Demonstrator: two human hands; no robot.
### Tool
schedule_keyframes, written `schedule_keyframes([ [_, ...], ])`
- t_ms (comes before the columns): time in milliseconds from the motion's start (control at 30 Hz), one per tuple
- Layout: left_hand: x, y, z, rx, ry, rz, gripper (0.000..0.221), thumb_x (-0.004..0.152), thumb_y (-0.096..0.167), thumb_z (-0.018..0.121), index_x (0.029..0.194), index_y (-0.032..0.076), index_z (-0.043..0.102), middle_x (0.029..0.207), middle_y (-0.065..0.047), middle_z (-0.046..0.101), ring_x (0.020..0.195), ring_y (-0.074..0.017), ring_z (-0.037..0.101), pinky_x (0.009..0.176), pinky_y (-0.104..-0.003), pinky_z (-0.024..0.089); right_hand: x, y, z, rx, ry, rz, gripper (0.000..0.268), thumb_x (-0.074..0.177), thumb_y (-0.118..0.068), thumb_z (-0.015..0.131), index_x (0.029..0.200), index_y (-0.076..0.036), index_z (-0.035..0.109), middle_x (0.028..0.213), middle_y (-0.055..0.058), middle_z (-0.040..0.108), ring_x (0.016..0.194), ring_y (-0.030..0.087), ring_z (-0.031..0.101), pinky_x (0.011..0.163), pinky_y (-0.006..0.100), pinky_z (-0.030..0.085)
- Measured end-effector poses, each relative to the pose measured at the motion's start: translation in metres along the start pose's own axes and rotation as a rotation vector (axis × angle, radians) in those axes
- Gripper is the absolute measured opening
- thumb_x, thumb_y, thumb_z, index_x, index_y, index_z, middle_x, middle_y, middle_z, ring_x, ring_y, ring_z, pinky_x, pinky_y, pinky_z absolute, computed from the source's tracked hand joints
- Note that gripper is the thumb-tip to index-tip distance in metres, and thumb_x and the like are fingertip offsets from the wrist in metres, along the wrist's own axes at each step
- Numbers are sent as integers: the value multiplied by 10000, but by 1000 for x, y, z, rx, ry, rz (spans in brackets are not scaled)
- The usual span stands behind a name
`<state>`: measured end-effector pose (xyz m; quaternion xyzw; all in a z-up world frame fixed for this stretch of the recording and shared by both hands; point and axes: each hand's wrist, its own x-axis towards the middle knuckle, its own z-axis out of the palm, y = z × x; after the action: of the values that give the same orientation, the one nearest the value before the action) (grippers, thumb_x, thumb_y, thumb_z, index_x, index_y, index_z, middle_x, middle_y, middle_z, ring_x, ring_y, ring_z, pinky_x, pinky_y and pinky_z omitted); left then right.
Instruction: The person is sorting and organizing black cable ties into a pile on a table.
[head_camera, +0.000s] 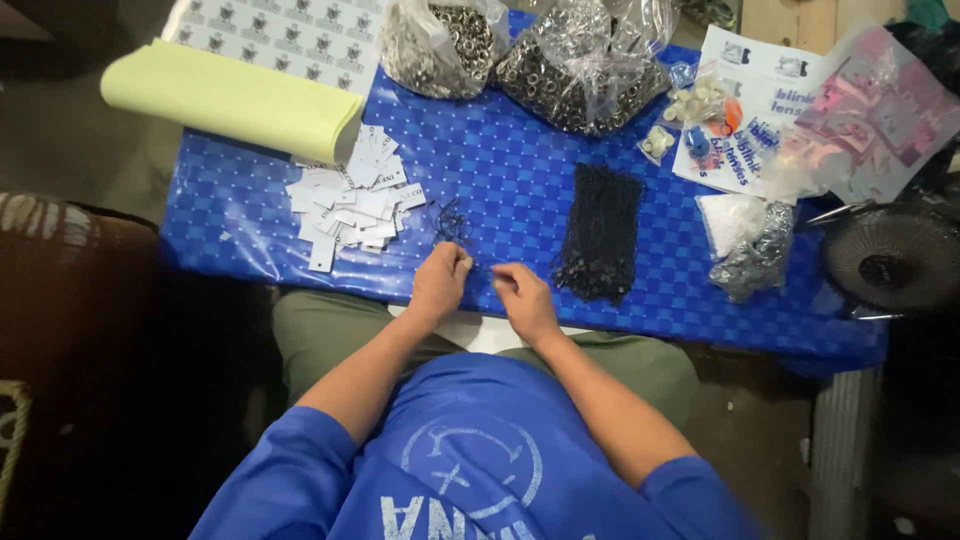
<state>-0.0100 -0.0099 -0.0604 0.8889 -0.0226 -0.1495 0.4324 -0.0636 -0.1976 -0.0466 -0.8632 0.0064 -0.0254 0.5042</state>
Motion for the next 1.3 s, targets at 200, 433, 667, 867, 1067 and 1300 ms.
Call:
schedule_keyframes([
  [200,-5,12,-14,-176,-106,-120,159,1012,284,615,1037,140,678,978,-110,708,993,-326,700,864,-434,540,32,-36,16,31,-54,113,182,889,-130,734,1066,-166,756,917,72,770,849,254,741,775,373,586],
  [433,9,-9,-3,-292,-136,-226,185,970,356,624,987,218,746,818,-35,713,809,-217,691,744,-368,526,33,-40,16,-47,-48,1,95,880,-153,756,975,-160,759,875,76,760,833,276,744,734,371,590],
  [667,4,-8,-4,-430,-109,-225,209,973,268,612,993,102,737,788,-56,636,778,-183,578,701,-342,470,31,-28,14,131,-49,291,36,878,-164,698,892,-135,714,653,64,716,612,164,685,596,302,539],
  [867,-2,11,-27,-385,-52,-231,237,983,276,597,1039,87,730,853,-116,667,838,-258,623,756,-396,490,32,4,12,363,13,403,196,835,-17,712,1023,-71,706,766,64,709,663,115,662,591,251,534],
  [1067,-13,46,-63,-281,229,-327,228,1013,200,556,1073,38,705,946,-203,715,980,-383,691,873,-479,518,36,13,-3,338,64,510,149,886,-100,729,1029,-60,716,746,87,715,609,140,695,573,248,604],
  [1300,15,-32,-21,-167,190,-328,214,987,288,592,1068,131,713,973,-115,724,1000,-351,703,889,-473,541,36,33,-18,124,103,514,217,860,-265,817,933,-100,695,695,50,710,547,140,673,496,285,545],
])
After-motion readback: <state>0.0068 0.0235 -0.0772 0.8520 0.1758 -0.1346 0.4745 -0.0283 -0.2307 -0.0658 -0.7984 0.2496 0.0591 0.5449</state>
